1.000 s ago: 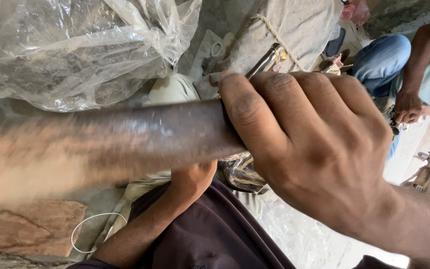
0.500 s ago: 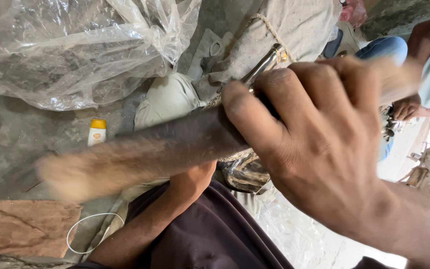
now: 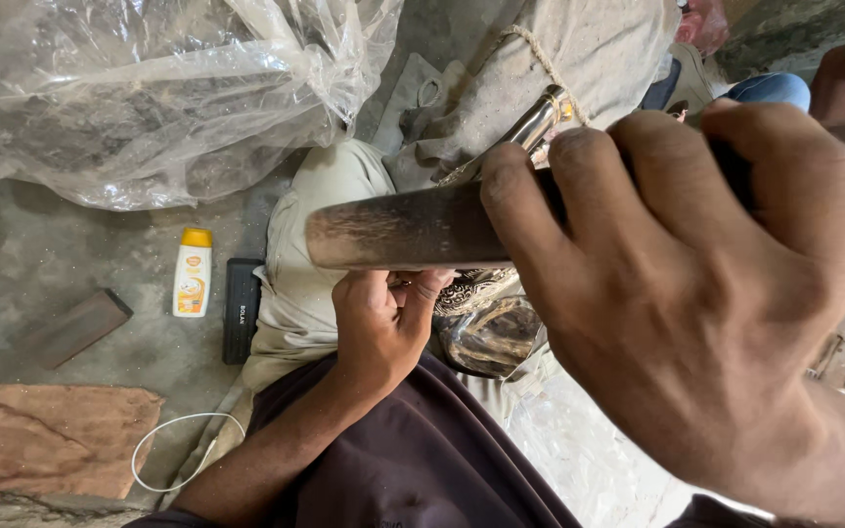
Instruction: The person hammers a silver-colored ornate metal object using a wooden mallet and a small cylindrical tool. They repeatedly strike the object's body and neck areas while holding it on their lap, occasionally rotating it to access different sides.
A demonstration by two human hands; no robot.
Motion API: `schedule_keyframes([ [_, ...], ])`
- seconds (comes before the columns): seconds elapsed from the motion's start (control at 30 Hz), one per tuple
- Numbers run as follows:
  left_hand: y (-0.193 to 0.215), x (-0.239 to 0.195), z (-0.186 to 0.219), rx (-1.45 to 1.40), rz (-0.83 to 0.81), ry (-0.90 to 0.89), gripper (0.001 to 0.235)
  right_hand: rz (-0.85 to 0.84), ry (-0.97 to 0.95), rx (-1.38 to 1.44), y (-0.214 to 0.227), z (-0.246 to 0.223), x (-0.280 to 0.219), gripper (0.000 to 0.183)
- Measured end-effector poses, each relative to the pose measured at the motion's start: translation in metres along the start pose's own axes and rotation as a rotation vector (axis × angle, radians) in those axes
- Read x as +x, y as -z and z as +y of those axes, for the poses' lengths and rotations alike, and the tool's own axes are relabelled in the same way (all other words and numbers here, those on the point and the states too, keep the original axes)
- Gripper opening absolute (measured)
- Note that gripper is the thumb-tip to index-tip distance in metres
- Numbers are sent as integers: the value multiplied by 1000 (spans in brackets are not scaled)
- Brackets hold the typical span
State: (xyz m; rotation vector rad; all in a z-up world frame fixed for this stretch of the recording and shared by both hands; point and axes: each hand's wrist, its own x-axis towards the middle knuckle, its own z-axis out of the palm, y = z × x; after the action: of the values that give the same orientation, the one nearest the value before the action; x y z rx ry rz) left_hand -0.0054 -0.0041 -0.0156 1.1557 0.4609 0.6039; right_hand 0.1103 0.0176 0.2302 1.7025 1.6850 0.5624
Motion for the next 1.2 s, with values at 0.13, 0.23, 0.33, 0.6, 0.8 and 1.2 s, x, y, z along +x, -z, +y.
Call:
schedule_keyframes([
  [0.13,0,5,4,10,-28,-1,15,74,41,30,-12,0,1,18],
  [0.23,-1,4,1,34,11,2,20,6,41,-85,-17,1,-10,19],
  [0.33,1,-2,-6,270,-82,-193,16,71,90,-155,-19,5,-19,15],
  [0.6,0,-7,-29,485,-24,-179,21,-68,-12,219,-10,2,-19,23],
  [0.8,4,-5,-11,337,-4,-29,17,-109,-26,98,-8,-3,-14,24],
  [1.2,6,12,10,438,-95,79,16,-33,-23,109,-18,-6,-18,18],
])
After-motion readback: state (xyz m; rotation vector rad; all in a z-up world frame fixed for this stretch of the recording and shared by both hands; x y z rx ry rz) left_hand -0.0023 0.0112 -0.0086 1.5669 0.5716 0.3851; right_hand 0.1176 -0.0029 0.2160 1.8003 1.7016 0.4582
